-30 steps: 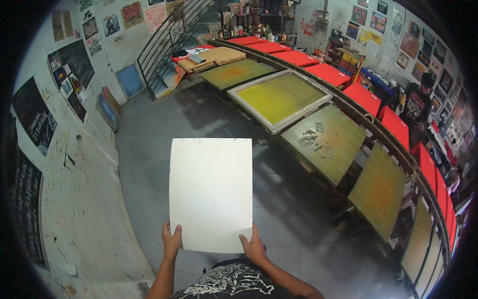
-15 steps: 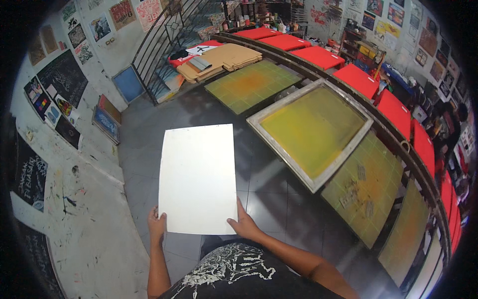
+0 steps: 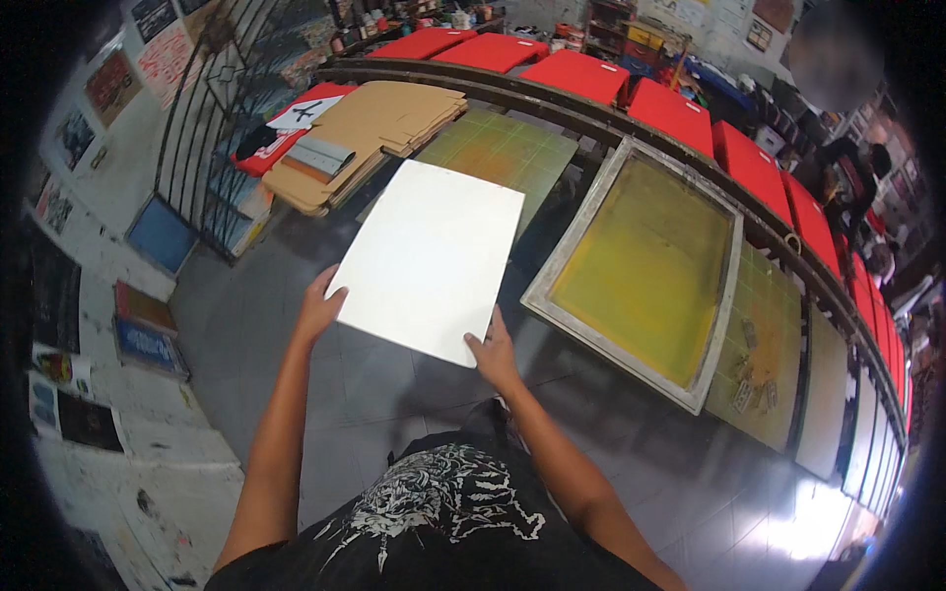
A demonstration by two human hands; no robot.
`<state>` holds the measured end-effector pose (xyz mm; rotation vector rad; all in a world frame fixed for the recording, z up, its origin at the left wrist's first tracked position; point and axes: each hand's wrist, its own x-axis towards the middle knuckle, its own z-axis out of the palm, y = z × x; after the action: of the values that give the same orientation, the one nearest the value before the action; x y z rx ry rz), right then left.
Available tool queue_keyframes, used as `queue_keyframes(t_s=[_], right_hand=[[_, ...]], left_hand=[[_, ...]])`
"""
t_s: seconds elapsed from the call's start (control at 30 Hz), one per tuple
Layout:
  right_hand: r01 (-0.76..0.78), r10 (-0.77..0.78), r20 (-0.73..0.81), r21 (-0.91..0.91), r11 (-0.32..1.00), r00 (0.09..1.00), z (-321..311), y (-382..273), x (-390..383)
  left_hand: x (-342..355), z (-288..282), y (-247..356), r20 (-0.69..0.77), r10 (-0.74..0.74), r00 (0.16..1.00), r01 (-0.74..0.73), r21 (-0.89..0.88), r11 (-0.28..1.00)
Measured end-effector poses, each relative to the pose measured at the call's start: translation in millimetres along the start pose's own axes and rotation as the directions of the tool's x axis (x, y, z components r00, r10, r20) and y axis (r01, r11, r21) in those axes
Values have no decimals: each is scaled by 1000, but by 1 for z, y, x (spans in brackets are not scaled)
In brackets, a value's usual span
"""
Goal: The person retrieves a squeegee from a rack, picks up a cardboard sheet and a white board from the floor and a shelf, and positions a screen frame over the white board on a printing table.
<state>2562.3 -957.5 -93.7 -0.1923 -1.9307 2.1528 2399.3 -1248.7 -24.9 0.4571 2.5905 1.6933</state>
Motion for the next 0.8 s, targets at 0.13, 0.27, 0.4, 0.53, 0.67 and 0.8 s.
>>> queue_keyframes(t_s=[0.13,0.27,0.4,0.53,0.67,0.8], right_hand=[[7,-4,-169,16,1000,986,22,31,71],[-120,36,-271,-299,947,962,29,41,121],[-172,-99,-370,-633,755,924,38,47,130],[-194,-57,-339,-659,726,939,66,24,116],[-191,-75,-316,-729,657,946,90,23,113],[-301,-71,-414,-758,578,907,94,33,119]], left_hand=[[113,12,-56,102,123,987,-127,32,991],[179,23,-97,183,96,978,-115,97,989],[199,26,-111,301,114,947,-207,300,931],[206,6,-105,568,194,800,-520,494,697],[217,-9,-119,597,272,754,-589,432,683],[230,-4,-123,589,362,722,-645,387,659]])
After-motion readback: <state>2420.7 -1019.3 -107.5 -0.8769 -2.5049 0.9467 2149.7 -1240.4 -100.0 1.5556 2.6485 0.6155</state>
